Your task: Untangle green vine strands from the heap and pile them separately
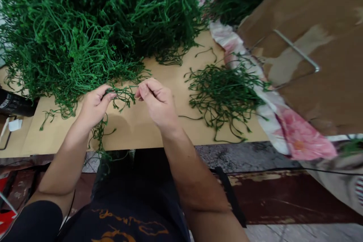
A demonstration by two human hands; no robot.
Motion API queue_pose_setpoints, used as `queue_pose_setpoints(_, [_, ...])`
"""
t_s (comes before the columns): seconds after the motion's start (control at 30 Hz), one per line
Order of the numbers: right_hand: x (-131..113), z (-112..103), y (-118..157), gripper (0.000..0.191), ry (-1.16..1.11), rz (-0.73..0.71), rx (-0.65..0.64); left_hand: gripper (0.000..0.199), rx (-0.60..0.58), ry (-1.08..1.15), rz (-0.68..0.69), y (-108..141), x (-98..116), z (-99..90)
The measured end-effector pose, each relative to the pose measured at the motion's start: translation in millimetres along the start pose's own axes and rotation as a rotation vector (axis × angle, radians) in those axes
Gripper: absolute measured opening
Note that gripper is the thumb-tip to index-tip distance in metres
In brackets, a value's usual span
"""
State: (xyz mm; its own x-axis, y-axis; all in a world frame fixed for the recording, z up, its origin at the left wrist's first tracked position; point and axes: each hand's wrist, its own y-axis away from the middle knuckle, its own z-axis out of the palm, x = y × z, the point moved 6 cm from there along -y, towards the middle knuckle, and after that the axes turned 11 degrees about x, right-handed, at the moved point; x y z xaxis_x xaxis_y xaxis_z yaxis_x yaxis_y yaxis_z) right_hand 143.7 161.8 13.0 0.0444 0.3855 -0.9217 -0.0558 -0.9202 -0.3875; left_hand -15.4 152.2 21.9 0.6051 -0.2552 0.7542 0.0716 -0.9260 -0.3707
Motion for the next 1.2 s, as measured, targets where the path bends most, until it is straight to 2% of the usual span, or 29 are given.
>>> queue_pose_setpoints(0.1, [-13, -34, -1, 0.030, -0.195, -0.006, 0.221, 0.013, 0.066, -0.141, -0.025, -12, -22, 4.9])
queue_pose_setpoints(0.17, [-17, -69, -3, 0.026, -0.356, -0.024, 0.389, 0.010, 0.152, -0.266, -0.142, -14, -48, -0.7])
queue_pose_setpoints(0.23, [-15, -106, -8, 0.027, -0.373, -0.040, 0.515, 0.009, 0.228, -0.311, -0.206, -14, -65, -7.4])
queue_pose_setpoints(0.3, [-3, -138, -17, 0.031, -0.173, -0.016, 0.588, 0.014, 0.217, -0.263, -0.151, -13, -62, -4.9])
queue_pose_setpoints(0.37, [12, -160, -26, 0.028, 0.213, 0.032, 0.584, 0.019, 0.128, -0.167, -0.056, -12, -46, 7.5])
queue_pose_setpoints(0.43, [20, -171, -30, 0.019, 0.631, 0.015, 0.573, 0.021, 0.021, -0.086, 0.009, -11, -29, 24.0])
queue_pose_setpoints(0.5, [15, -168, -27, 0.036, 0.895, -0.102, 0.599, 0.023, -0.052, -0.038, 0.038, -11, -16, 38.0])
queue_pose_setpoints(0.57, [4, -150, -16, 0.044, 0.894, -0.239, 0.609, 0.024, -0.085, -0.007, 0.050, -11, -10, 46.8])
queue_pose_setpoints(0.6, [1, -135, -12, 0.042, 0.824, -0.281, 0.554, 0.024, -0.095, 0.006, 0.052, -11, -9, 49.7])
queue_pose_setpoints(0.67, [4, -95, -5, 0.035, 0.621, -0.283, 0.313, 0.023, -0.125, 0.035, 0.053, -10, -8, 54.3])
queue_pose_setpoints(0.73, [17, -53, 0, 0.031, 0.436, -0.148, 0.017, 0.023, -0.168, 0.062, 0.051, -7, -9, 58.6])
queue_pose_setpoints(0.8, [31, -27, 3, 0.029, 0.307, 0.020, -0.131, 0.024, -0.198, 0.083, 0.050, -4, -12, 62.3])
queue_pose_setpoints(0.87, [41, -19, 4, 0.029, 0.225, 0.135, -0.149, 0.025, -0.199, 0.085, 0.040, -2, -18, 65.0])
queue_pose_setpoints(0.93, [46, -21, 4, 0.030, 0.169, 0.188, -0.148, 0.027, -0.188, 0.055, 0.022, -2, -27, 67.6])
queue_pose_setpoints(1.07, [46, -34, 8, 0.034, 0.171, 0.201, -0.144, 0.025, -0.222, -0.058, 0.042, -3, -39, 76.0])
queue_pose_setpoints(1.2, [46, -39, 14, 0.041, 0.162, 0.179, -0.087, 0.023, -0.271, -0.182, 0.098, -1, -38, 82.5])
